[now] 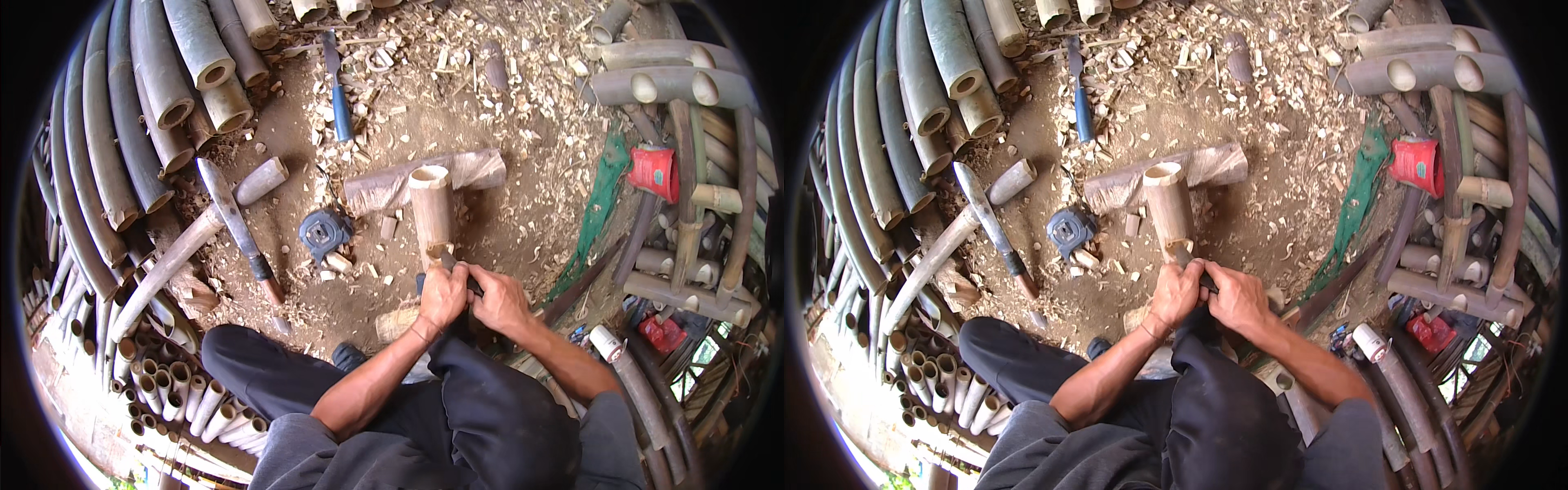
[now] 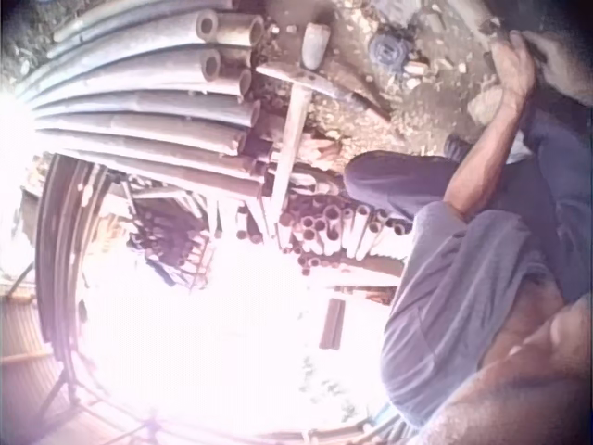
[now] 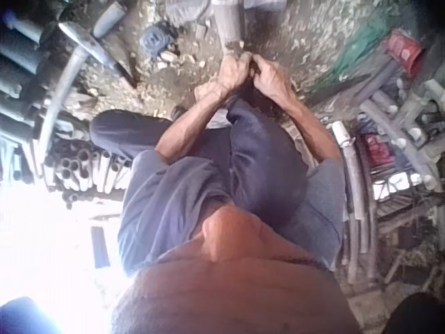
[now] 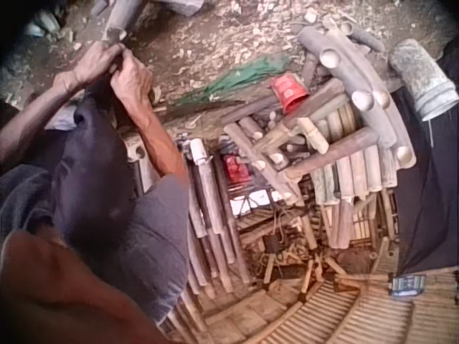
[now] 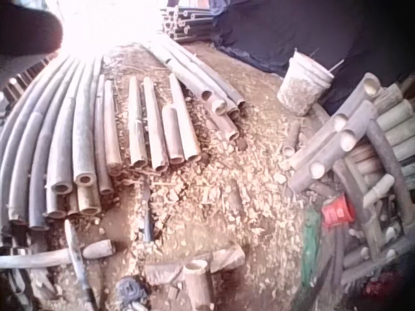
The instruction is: The person sits on the ground and uses a knife to carve and smooth the ends of bamboo segments. They use a wooden mallet to tap the bamboo pieces and a hand saw to cut them to size. The person handles multiple bamboo pieces, shaping them one by one.
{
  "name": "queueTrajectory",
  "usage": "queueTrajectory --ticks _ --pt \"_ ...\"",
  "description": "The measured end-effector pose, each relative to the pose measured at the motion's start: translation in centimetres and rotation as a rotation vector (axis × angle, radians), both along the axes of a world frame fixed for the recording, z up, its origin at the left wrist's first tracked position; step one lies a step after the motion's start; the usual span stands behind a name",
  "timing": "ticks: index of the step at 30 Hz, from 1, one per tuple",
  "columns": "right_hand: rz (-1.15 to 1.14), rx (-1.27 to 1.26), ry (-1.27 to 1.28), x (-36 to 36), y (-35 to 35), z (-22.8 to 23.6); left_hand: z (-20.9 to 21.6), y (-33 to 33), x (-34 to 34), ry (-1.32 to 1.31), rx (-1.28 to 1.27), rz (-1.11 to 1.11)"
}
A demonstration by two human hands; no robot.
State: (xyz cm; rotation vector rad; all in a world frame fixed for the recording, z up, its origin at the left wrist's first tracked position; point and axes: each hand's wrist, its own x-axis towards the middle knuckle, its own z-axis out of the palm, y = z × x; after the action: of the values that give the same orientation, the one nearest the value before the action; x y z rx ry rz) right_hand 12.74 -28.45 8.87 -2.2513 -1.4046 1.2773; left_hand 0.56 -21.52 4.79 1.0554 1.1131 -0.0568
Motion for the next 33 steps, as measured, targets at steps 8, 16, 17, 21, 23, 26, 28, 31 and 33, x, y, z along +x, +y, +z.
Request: queueTrajectory --ticks 8,16,17,21,23,26,28,31,33 --pt "0.982 -0.045 -0.250 1.7 8.0 2.0 -1.0 -2.6 -0.8 -0.387 -0.712 0.849" --pt "0.972 -0.034 -0.324 2.2 9.2 0.3 1.5 -2.0 -1.9 -0.543 -0.935 0.650" --pt "0.853 -0.017 -0.243 2.6 7.3 0.4 1.3 -3.1 -2.9 -0.497 -0.780 0.418" --pt "-0.046 -0.280 0.288 1.5 4.9 3.6 3.6 -4.1 -5.6 -0.491 -0.154 -0.194" --pt "-0.464 0.011 0.556 -0.8 2.1 2.6 4.3 -4.5 -6.6 -0.292 0.142 -0.205" --pt "-0.558 -0.051 0.718 -3.3 1.3 3.0 5.8 -2.0 -10.0 0.031 0.407 -0.363" --pt "-0.522 -0.400 0.905 -4.6 1.4 1.6 5.7 -2.3 -13.1 0.125 0.341 -0.353" --pt "-0.577 -0.487 0.935 -6.7 2.1 -1.2 4.6 -1.9 -13.9 0.242 0.175 -0.270" --pt "-0.608 -0.494 0.951 -7.1 3.5 -1.0 3.6 -0.8 -14.0 0.262 0.226 -0.229"
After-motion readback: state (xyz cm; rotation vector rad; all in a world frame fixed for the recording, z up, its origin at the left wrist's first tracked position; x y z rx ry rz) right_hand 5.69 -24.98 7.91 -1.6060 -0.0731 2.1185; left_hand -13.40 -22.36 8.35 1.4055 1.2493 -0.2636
